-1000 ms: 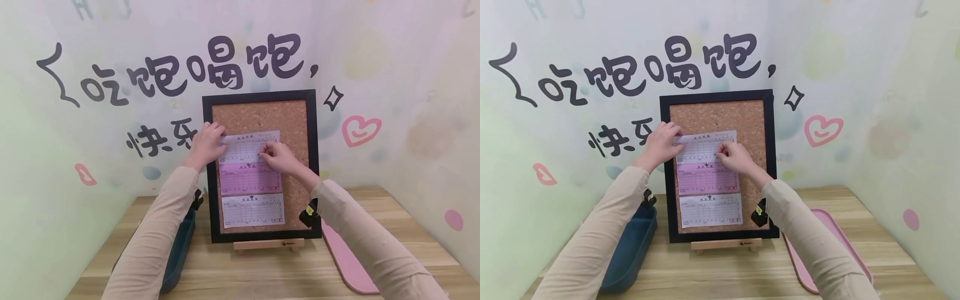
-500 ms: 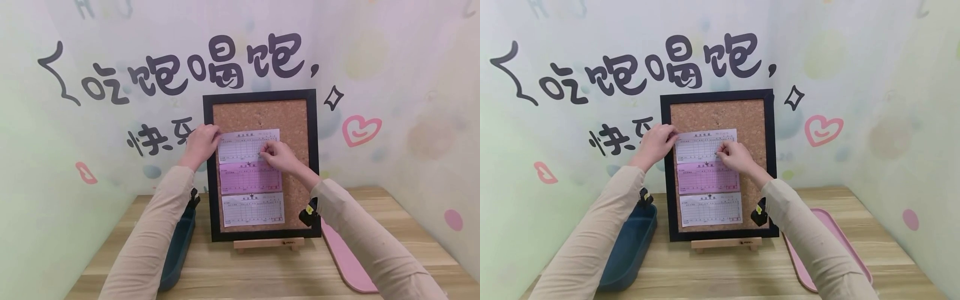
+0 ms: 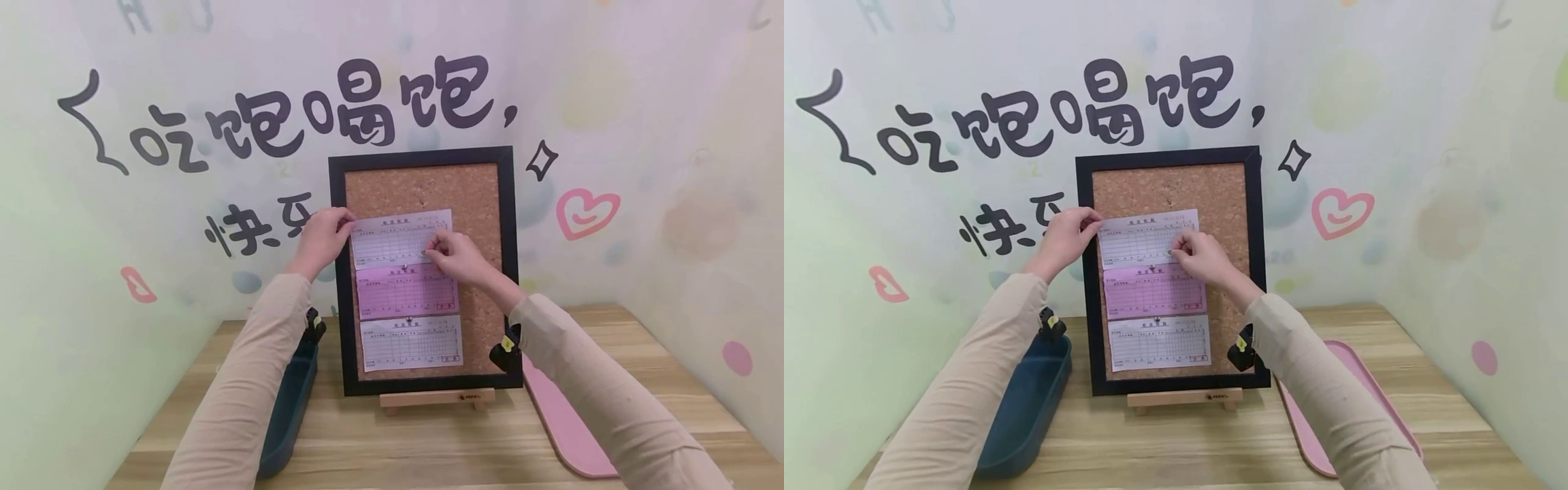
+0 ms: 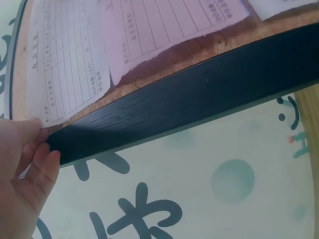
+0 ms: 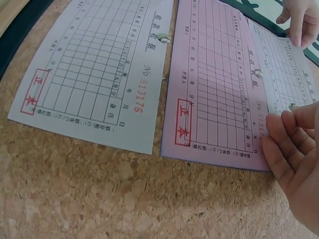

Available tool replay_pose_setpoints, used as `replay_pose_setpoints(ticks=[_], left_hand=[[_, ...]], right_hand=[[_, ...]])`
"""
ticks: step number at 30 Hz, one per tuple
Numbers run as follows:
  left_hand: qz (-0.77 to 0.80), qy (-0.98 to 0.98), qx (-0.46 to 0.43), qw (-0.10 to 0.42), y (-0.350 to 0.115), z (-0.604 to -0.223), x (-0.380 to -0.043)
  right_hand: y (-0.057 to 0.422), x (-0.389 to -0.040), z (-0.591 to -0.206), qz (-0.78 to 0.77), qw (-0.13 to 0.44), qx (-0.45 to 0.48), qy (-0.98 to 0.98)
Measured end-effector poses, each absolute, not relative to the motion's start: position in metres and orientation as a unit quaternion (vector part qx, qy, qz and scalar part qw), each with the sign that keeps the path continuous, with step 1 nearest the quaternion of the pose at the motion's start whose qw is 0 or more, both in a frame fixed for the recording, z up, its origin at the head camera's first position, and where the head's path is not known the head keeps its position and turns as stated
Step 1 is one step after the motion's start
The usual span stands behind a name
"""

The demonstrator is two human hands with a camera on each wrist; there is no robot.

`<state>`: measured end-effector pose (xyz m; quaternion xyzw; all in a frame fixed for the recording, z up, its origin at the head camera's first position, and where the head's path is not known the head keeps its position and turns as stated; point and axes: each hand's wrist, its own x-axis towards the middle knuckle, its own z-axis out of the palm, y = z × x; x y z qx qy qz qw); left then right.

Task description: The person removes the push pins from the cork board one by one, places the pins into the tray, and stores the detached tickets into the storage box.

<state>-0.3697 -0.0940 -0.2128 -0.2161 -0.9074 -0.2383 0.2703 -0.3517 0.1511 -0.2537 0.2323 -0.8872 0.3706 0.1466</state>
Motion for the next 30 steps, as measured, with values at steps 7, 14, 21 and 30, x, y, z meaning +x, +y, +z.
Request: replay_pose_setpoints(ticks=[7,14,21,30], left_hand=[[-0.272,-0.9,-0.21,0.269,-0.1,-0.214,-0.37],[-0.303,-0.891,-0.199,0.272,-0.107,-0.213,-0.368],[-0.328,-0.872,-0.2,0.305,-0.114,-0.214,-0.366],[-0.345,-0.861,-0.185,0.325,-0.127,-0.214,-0.359]], right_hand=[[0.156,-0.349,-0.254,0.382,0.136,0.226,-0.886],[0.161,-0.344,-0.253,0.393,0.129,0.218,-0.884],[0.169,-0.34,-0.254,0.395,0.131,0.218,-0.883],[0.183,-0.337,-0.261,0.394,0.112,0.218,-0.886]])
